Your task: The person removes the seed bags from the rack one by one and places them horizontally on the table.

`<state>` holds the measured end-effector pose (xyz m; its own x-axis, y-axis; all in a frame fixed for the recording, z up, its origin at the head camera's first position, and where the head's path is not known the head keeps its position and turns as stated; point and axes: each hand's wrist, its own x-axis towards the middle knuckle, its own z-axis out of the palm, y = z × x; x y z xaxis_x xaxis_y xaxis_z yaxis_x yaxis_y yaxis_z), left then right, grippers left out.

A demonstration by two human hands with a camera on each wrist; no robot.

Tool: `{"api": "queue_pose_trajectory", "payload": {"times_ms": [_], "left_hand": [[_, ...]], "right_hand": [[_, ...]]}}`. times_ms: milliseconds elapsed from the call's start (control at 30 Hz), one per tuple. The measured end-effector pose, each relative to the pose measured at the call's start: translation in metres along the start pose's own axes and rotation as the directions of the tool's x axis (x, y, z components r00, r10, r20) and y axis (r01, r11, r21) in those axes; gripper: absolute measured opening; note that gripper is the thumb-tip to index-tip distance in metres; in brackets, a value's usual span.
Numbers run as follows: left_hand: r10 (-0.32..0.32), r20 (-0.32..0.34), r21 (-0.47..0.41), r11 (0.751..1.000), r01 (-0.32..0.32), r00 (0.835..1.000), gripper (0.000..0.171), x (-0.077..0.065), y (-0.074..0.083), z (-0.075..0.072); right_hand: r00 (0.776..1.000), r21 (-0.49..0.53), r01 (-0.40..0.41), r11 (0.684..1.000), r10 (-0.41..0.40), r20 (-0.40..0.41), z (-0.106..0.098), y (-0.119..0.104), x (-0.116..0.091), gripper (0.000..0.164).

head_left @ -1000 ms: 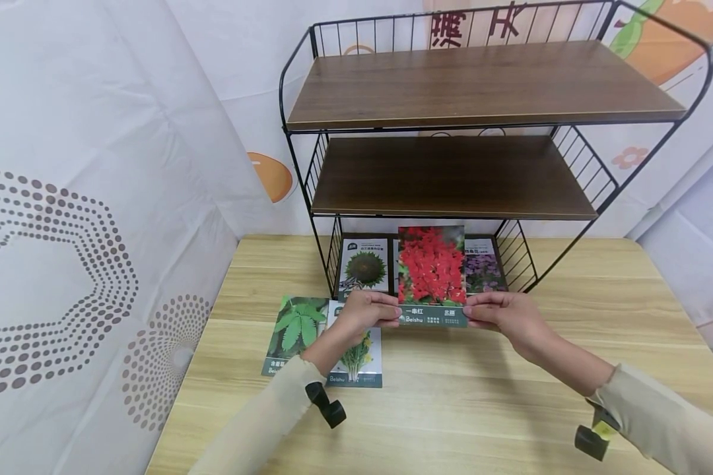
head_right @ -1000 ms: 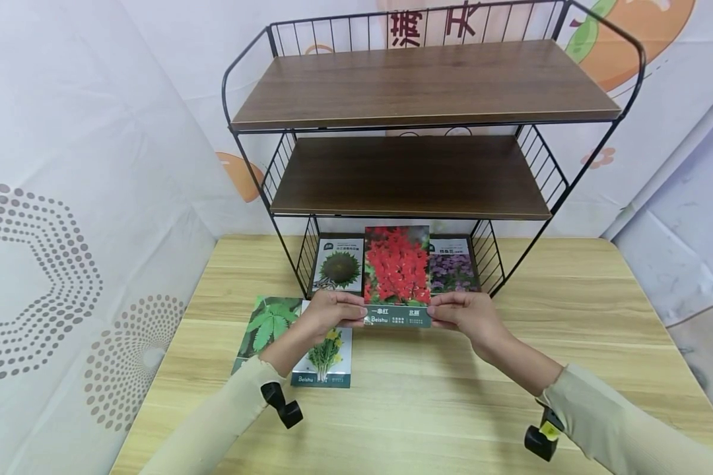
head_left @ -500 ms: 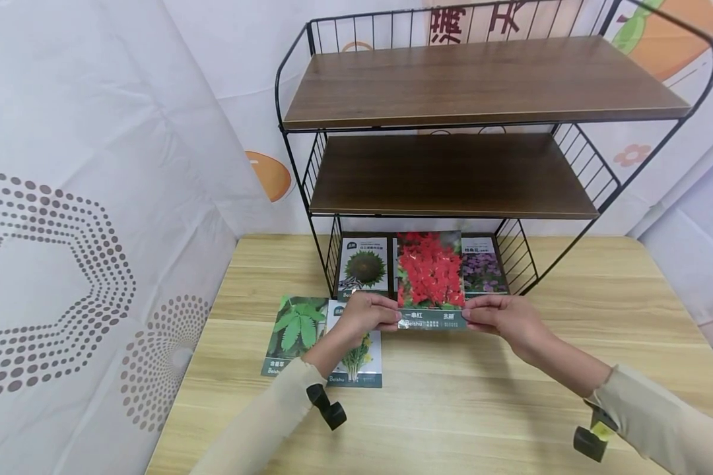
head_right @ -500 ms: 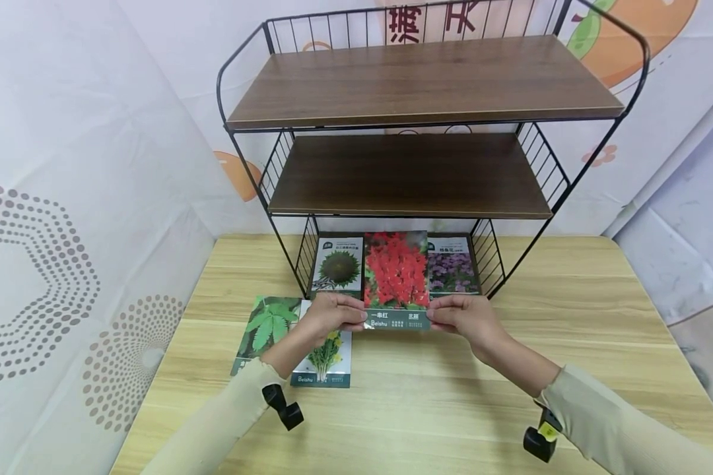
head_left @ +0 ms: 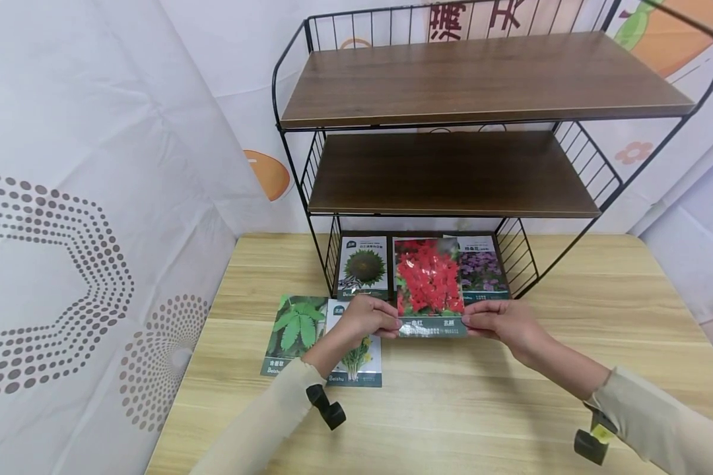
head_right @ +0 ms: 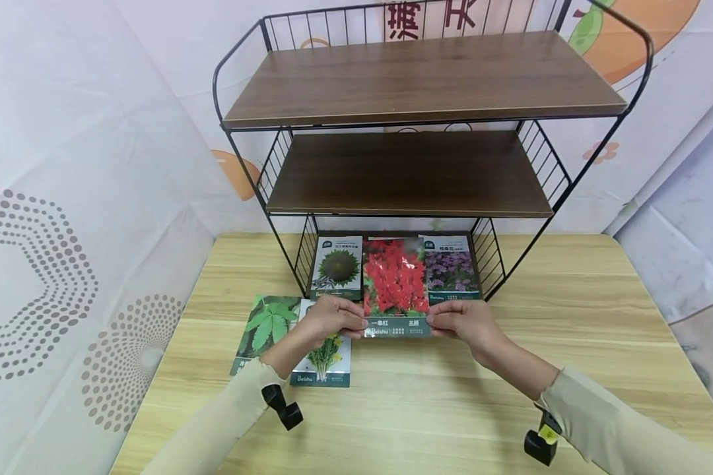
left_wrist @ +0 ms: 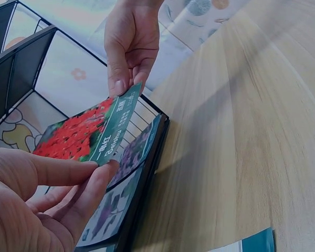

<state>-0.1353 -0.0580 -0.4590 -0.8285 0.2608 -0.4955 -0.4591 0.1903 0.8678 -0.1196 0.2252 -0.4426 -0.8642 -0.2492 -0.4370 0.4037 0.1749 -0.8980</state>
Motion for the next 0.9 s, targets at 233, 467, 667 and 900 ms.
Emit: {"api": "queue_pose_trajectory", "payload": {"times_ms": [233,467,667,900], "left_hand": [[-0.006,0.002,0.014,1.000,0.006,1.000,0.012,-0.0001,-0.0031,-0.0005],[-0.013,0.001,0.022,1.000,0.013,1.000,0.010,-0.0003,-0.0042,-0.0008],[-0.007,0.003,0.013,1.000,0.007,1.000,0.011,-0.0005,-0.0042,-0.0010],[-0.011,0.003,0.014,1.000,0.011,1.000,0.010,-0.0008,-0.0037,-0.0007]], "right_hand": [[1.000,-0.002,0.001,1.000,-0.001,0.007,0.0006,0.0025,-0.0003,0.029],[1.000,-0.012,-0.004,1.000,0.004,0.006,0.0005,0.0046,0.0010,0.030],[1.000,-0.026,0.001,1.000,-0.001,0.005,0.0001,0.0042,0.0019,0.030],[1.000,-0.034,0.002,0.999,-0.001,0.006,0.0003,0.0032,0.0012,0.028]]}}
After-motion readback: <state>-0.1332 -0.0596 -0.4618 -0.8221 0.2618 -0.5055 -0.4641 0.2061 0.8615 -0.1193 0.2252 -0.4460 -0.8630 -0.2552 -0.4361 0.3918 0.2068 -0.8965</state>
